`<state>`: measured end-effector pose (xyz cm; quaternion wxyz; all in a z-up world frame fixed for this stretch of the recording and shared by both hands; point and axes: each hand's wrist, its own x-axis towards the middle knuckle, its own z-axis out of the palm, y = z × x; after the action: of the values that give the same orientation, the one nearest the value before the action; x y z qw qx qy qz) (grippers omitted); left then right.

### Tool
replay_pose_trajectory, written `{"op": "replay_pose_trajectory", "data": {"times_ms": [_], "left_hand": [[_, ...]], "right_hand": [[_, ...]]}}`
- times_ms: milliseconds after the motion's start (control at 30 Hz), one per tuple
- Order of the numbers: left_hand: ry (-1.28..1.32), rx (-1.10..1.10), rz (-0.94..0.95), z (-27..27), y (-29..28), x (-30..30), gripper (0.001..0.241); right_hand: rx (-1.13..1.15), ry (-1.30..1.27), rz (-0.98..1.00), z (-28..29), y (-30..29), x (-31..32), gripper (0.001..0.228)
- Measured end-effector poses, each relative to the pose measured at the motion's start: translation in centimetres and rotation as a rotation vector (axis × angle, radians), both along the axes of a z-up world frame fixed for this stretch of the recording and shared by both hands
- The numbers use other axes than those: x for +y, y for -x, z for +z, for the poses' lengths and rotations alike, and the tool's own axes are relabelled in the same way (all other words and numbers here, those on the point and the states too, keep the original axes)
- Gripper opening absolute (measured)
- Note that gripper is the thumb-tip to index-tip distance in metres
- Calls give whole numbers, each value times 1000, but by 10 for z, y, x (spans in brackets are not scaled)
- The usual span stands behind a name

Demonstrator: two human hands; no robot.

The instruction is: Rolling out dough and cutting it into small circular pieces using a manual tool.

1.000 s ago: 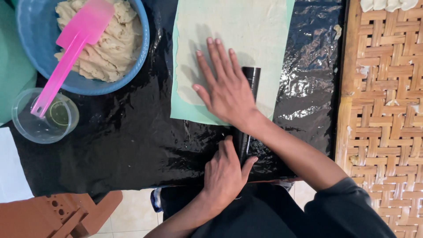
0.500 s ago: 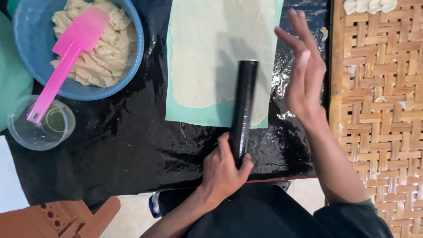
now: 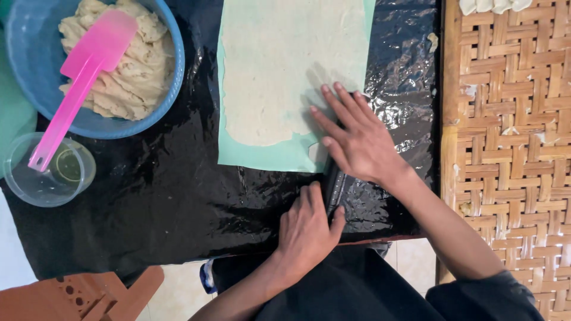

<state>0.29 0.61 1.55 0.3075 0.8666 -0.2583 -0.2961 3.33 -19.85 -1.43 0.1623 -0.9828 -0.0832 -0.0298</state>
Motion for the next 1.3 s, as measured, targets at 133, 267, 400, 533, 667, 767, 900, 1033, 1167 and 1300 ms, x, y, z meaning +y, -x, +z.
{"op": "replay_pose_trajectory", "data": {"times_ms": [133,267,400,533,667,767,900,1033,1167,1300], "left_hand": [[-34,-100,-2,3,-3,10,64],[-94,-171,37,7,-7,21,69],[-145,-209,83,0,-10,30,69],[-157,-219,120,-8,-15,38,64],[44,-160,217,-3,-17,40,55],[165,-167,225,3,-14,35,51],[191,-84,135,1,-9,20,48],[189,-60,66,-6,-2,15,52],[134,-49,9,-4,-5,14,45],[-29,-125,11,3,-9,23,43]], "right_hand": [[-4,-4,9,4,-22,25,58],[-21,48,11,-1,-46,54,64],[-105,-25,-7,-11,-71,88,67],[-140,-107,16,2,-81,104,68],[-219,-451,-6,18,-62,84,64],[-273,-756,-111,26,-35,39,70],[-345,-613,-280,27,2,-18,69],[-248,-306,-237,11,24,-13,59],[-70,-113,-56,4,18,5,56],[13,-26,44,1,-9,28,61]]}}
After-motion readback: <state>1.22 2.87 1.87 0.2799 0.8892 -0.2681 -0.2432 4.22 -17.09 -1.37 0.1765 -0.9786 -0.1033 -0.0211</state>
